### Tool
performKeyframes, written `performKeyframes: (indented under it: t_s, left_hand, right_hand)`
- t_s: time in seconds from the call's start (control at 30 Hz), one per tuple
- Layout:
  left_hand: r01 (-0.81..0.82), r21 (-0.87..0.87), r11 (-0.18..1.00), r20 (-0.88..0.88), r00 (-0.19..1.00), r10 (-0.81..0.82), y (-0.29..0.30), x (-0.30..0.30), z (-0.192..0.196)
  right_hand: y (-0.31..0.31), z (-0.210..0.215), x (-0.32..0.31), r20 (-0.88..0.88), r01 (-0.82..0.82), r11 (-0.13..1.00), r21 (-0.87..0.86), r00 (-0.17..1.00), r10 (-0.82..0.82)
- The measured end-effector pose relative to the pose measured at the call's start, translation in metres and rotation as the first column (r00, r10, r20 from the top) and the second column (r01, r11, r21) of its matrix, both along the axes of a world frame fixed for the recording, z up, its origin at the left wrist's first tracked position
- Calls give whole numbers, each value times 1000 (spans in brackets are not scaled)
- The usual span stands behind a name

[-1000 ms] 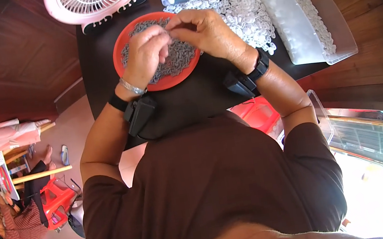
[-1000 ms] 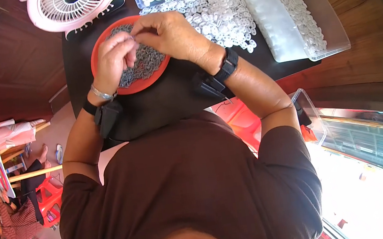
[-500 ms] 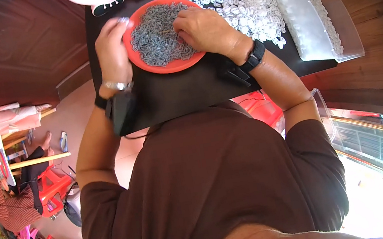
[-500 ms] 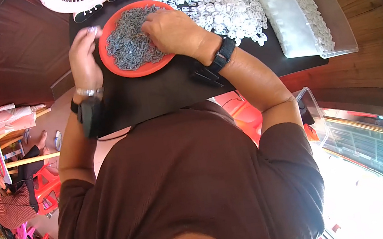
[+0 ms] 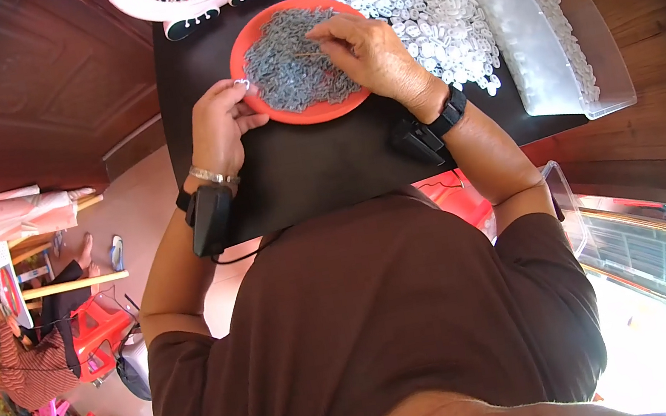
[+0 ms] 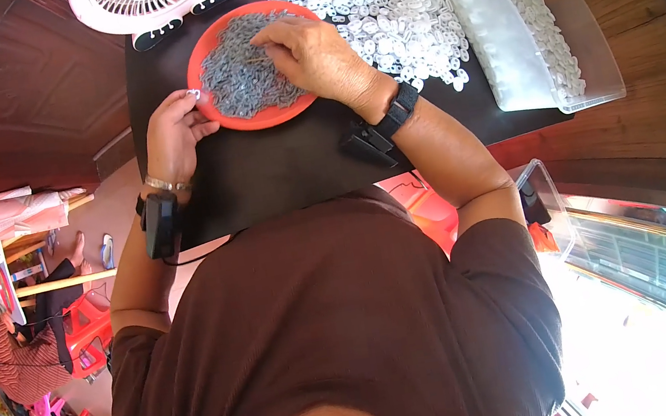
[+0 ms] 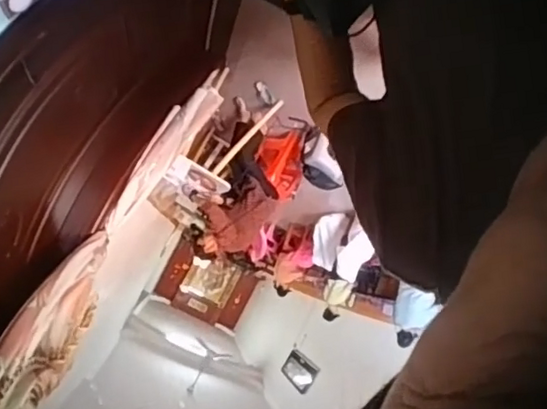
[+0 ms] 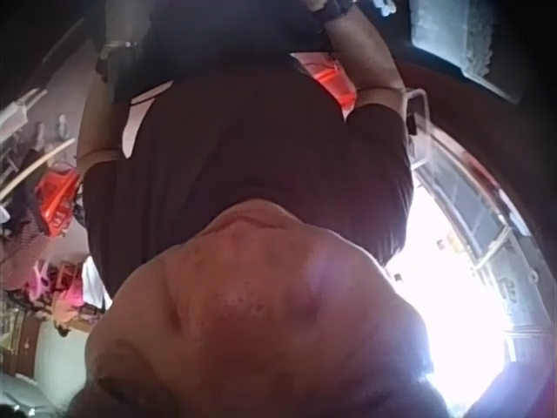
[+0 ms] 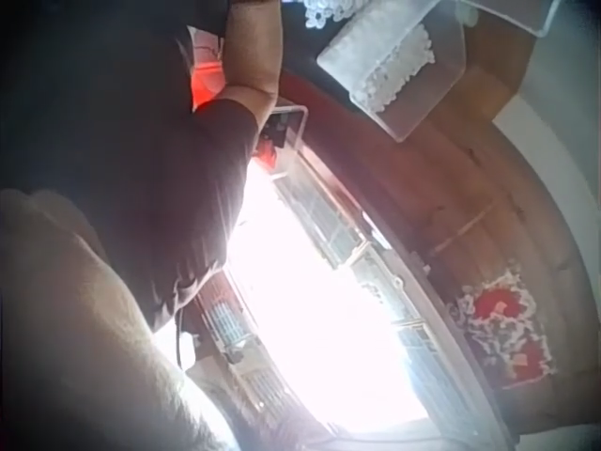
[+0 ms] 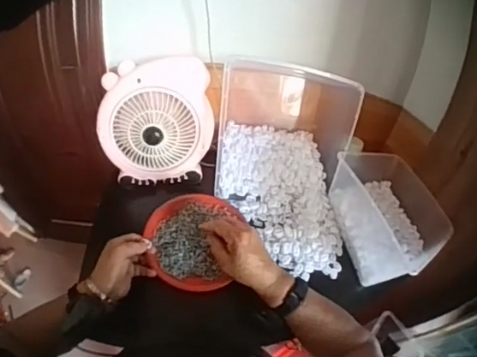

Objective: Manually inserting small metal pins into plastic housings for assembly.

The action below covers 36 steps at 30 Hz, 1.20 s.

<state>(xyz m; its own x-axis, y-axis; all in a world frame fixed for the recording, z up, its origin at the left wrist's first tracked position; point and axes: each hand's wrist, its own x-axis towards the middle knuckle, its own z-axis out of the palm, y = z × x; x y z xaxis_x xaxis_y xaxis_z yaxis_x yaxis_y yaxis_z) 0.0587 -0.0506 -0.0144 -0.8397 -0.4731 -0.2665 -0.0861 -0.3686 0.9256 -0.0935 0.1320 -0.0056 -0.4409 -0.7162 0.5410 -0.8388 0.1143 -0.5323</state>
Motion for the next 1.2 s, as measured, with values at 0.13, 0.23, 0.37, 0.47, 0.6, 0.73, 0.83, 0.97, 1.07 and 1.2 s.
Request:
performKeyframes:
  t_s: [0.13, 0.23, 0.37, 0.47, 0.6, 0.73, 0.83, 0.97, 1.07, 1.2]
  left_hand:
    - [87, -27, 996, 43, 995, -86, -4, -17, 5]
    - [-163, -472, 866, -34, 985, 167, -7, -26, 5]
    - [-122, -541, 832, -234, 972, -10, -4, -41, 30]
    - [188, -461, 867, -179, 937, -298, 11, -61, 38]
    - [351, -355, 866, -199, 877, -437, 39, -88, 30]
    - [359, -301, 884, -179, 889, -422, 47, -93, 23]
    - [352, -354, 867, -165, 889, -428, 38, -91, 19]
    - [366, -425, 828, -176, 864, -472, 39, -92, 21]
    - [361, -440, 822, -175, 864, -473, 43, -90, 21]
    - [360, -466, 808, -164, 863, -478, 42, -89, 20]
  right_hand:
    - [4, 3, -9, 209, 64, 998, -27, 976, -57]
    - [11, 4, -19, 496, 87, 994, -62, 867, -45]
    - [15, 4, -31, 696, 81, 984, -156, 716, 52]
    - [17, 10, -33, 679, 107, 985, -133, 734, 12]
    - [17, 12, -36, 742, 123, 976, -181, 669, 54]
    - [17, 15, -36, 763, 102, 969, -226, 637, 111]
    - [17, 14, -31, 733, 43, 987, -156, 675, 87]
    - [15, 17, -24, 715, 24, 985, -172, 690, 108]
    - [14, 16, -23, 682, 21, 980, -199, 721, 123]
    - [13, 17, -19, 638, 23, 984, -178, 764, 98]
